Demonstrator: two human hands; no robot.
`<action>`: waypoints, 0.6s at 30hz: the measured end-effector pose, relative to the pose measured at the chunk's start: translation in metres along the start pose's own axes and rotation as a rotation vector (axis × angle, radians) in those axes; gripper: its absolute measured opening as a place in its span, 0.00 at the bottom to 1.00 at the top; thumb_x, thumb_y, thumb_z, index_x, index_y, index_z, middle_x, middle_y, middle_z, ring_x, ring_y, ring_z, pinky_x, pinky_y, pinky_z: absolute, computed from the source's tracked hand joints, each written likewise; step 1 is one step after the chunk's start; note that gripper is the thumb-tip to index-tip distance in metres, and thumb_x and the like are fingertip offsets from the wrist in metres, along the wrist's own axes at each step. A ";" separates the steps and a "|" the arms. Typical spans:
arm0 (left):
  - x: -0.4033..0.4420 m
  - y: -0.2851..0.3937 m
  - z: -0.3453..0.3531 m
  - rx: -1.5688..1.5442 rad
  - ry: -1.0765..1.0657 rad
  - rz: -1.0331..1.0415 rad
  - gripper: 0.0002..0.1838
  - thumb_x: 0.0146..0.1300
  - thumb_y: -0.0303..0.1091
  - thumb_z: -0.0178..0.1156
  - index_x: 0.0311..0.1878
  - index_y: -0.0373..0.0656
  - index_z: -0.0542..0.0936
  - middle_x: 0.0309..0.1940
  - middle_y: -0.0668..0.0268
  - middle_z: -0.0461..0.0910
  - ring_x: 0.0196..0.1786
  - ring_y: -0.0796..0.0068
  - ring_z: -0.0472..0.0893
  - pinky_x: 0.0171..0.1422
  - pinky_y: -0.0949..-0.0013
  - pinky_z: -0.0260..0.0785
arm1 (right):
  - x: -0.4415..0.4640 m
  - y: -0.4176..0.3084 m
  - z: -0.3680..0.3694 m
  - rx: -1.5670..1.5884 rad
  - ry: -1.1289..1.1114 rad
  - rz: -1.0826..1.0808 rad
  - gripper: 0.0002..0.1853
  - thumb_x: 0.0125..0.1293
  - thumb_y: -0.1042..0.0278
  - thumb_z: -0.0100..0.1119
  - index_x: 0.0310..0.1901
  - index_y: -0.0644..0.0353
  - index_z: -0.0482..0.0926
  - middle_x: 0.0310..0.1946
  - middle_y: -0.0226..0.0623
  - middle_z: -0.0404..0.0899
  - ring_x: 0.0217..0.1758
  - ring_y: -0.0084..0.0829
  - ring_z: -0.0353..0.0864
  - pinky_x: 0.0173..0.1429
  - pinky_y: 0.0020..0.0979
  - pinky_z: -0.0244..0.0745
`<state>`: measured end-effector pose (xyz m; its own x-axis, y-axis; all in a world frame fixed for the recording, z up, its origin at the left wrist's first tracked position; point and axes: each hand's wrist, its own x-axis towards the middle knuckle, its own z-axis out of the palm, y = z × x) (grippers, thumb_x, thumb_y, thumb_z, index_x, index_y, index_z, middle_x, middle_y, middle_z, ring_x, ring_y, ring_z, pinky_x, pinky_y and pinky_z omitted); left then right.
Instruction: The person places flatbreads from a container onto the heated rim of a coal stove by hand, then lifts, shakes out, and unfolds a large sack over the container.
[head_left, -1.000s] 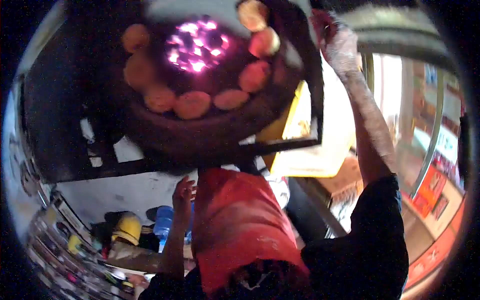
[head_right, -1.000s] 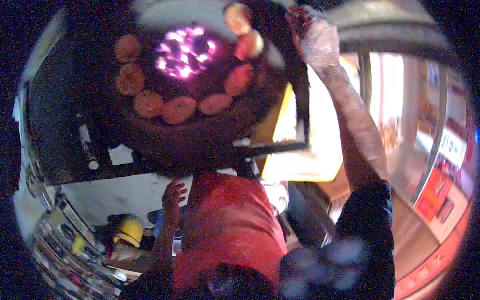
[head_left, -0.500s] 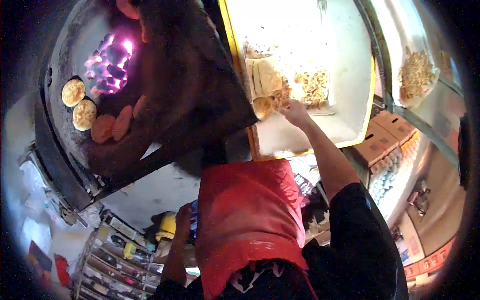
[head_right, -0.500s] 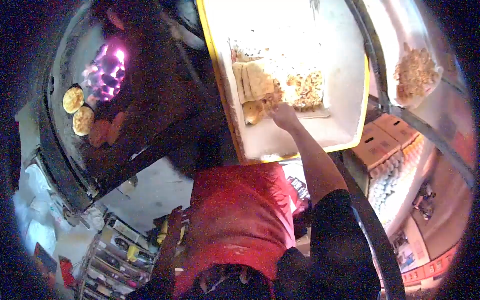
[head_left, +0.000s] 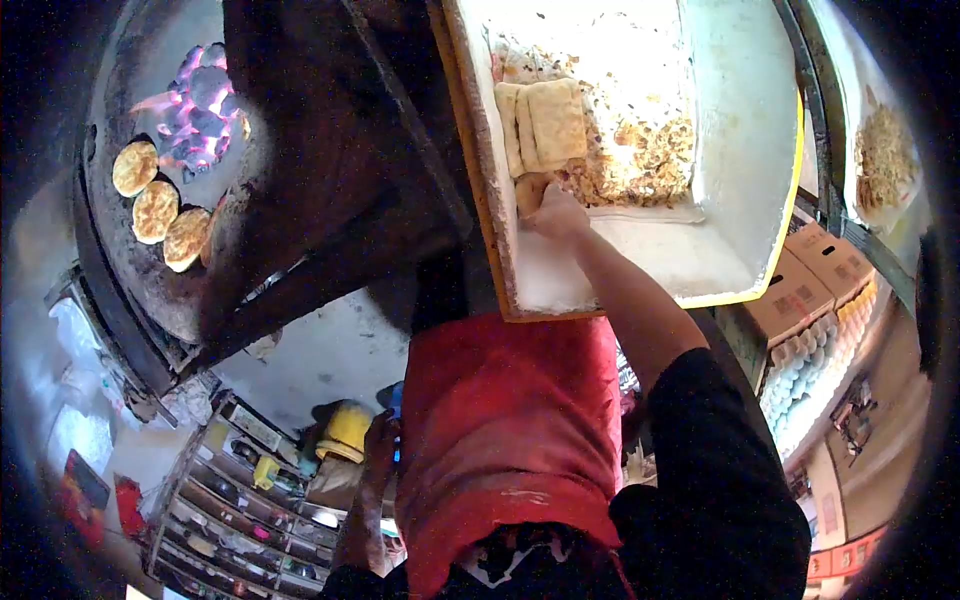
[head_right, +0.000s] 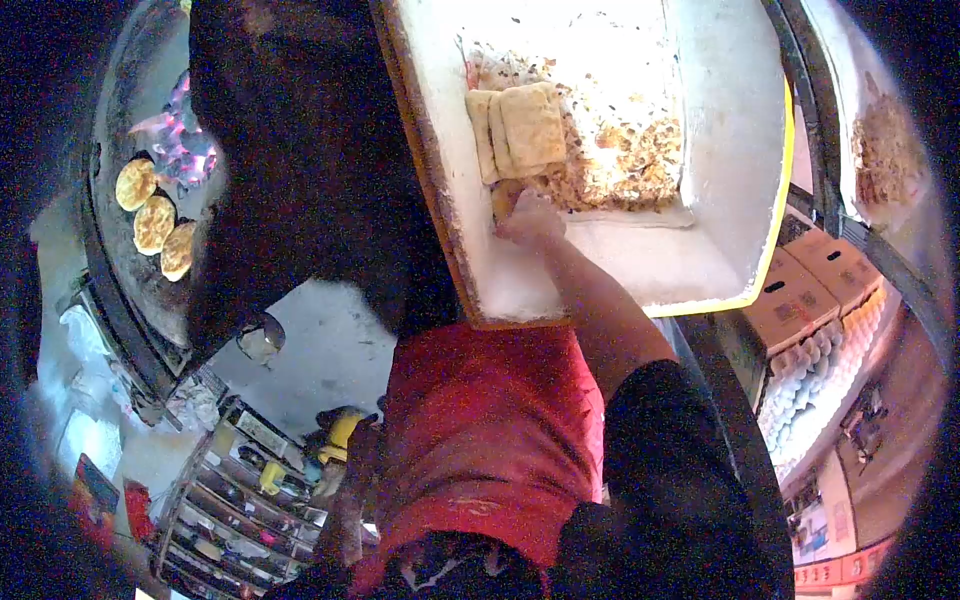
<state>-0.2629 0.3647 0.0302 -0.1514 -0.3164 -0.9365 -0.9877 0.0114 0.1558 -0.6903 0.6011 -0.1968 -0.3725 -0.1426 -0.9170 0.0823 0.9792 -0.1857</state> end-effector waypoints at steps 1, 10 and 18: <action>0.000 -0.003 0.002 -0.151 -0.010 -0.022 0.25 0.72 0.41 0.51 0.66 0.36 0.68 0.48 0.60 0.80 0.46 0.72 0.80 0.47 0.67 0.76 | -0.009 -0.003 -0.004 -0.003 0.003 -0.005 0.47 0.55 0.52 0.65 0.71 0.65 0.53 0.58 0.50 0.75 0.63 0.44 0.75 0.63 0.39 0.72; 0.005 -0.009 0.004 -0.236 0.006 -0.109 0.21 0.73 0.36 0.49 0.65 0.37 0.68 0.50 0.59 0.80 0.51 0.71 0.80 0.50 0.66 0.77 | -0.027 0.014 -0.034 -0.276 0.031 -0.051 0.29 0.64 0.50 0.56 0.61 0.63 0.72 0.53 0.49 0.79 0.56 0.46 0.80 0.58 0.43 0.75; 0.030 -0.052 0.000 -0.198 -0.020 0.017 0.20 0.72 0.36 0.49 0.63 0.38 0.71 0.49 0.59 0.80 0.49 0.72 0.80 0.49 0.66 0.76 | -0.007 0.073 -0.050 -0.296 0.210 -0.297 0.30 0.63 0.56 0.57 0.63 0.63 0.66 0.51 0.53 0.78 0.52 0.52 0.80 0.58 0.46 0.75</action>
<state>-0.2156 0.3547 -0.0062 -0.1702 -0.2989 -0.9390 -0.9584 -0.1713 0.2282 -0.7276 0.6804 -0.1863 -0.5211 -0.4209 -0.7425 -0.3124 0.9036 -0.2930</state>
